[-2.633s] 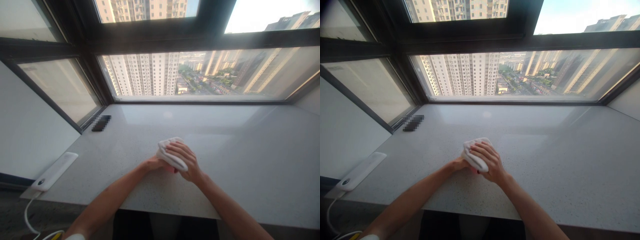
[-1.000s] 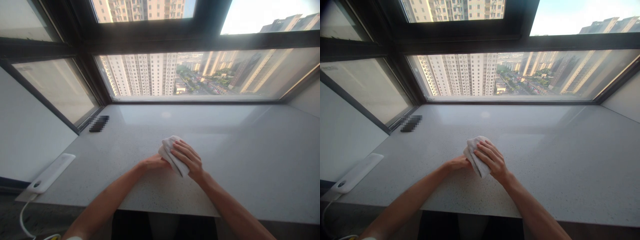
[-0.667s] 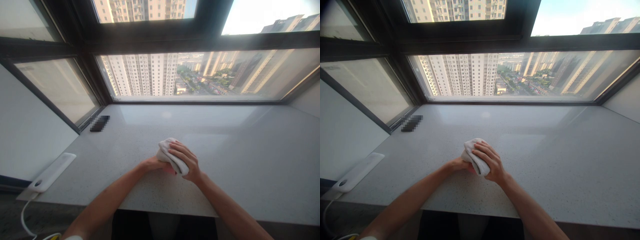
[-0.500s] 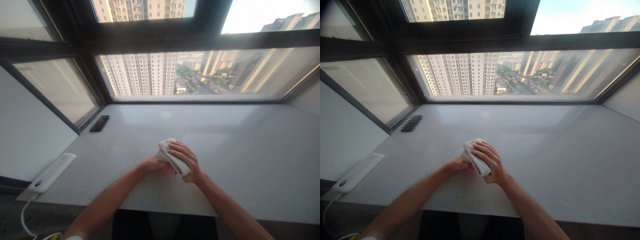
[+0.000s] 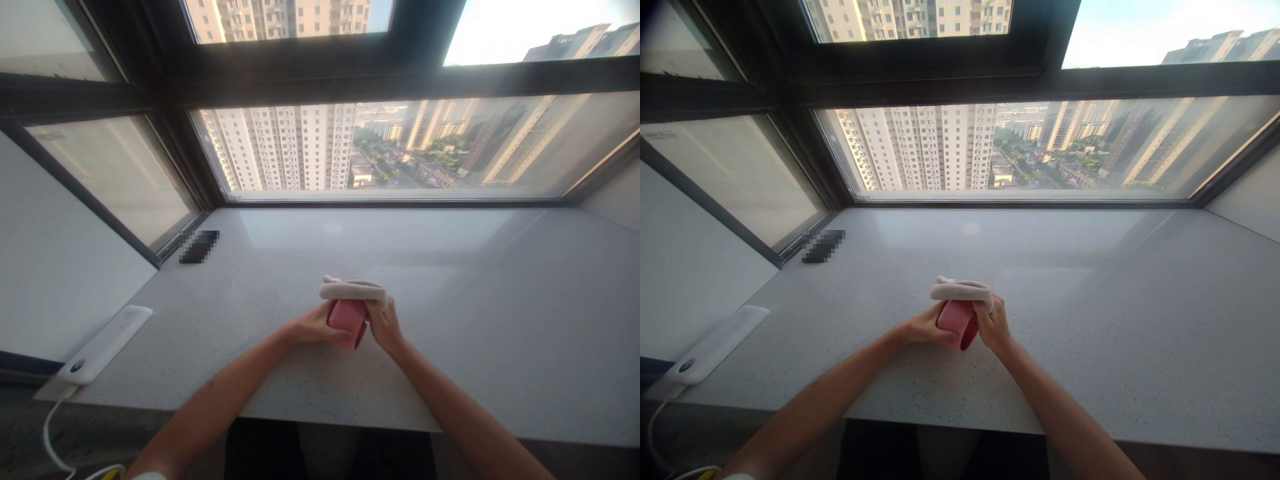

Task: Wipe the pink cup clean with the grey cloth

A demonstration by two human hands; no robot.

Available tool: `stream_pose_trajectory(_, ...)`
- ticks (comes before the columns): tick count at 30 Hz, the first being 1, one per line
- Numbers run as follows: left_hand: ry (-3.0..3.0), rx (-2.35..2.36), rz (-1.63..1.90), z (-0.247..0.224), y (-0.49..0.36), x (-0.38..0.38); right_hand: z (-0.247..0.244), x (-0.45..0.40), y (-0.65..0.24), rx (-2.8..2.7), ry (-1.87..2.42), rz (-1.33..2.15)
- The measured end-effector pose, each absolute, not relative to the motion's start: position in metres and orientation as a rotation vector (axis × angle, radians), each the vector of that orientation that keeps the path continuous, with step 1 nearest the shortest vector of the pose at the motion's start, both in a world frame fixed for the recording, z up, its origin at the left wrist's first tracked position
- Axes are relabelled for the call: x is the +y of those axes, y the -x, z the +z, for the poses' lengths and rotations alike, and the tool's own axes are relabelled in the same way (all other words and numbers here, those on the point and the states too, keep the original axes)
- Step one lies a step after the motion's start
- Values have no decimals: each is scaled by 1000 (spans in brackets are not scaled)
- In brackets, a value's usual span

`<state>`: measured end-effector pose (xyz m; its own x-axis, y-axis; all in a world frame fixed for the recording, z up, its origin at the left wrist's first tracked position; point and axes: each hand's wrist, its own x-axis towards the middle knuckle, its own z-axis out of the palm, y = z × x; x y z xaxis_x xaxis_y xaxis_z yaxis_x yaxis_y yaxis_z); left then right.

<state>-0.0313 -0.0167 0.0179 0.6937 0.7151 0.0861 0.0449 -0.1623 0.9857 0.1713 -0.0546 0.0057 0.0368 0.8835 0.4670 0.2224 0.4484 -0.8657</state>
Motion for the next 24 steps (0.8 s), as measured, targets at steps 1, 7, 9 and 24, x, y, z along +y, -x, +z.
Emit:
stream_pose_trajectory(1, -1610, 541, 625, 14, 33, -16, 3, -52, -173, -1404, 1093, 766)
stream_pose_trajectory(7, -1534, 496, 583, 10, 32, -20, 0, -50, -175, -1304, 1133, 850)
stream_pose_trajectory(9, -1561, 492, 576, 14, 32, -19, 5, -55, -174, -1468, 998, 756)
stream_pose_trajectory(24, -1448, 1663, 1220, 13, -31, -112, 23, -88, -151, -2168, 411, -184)
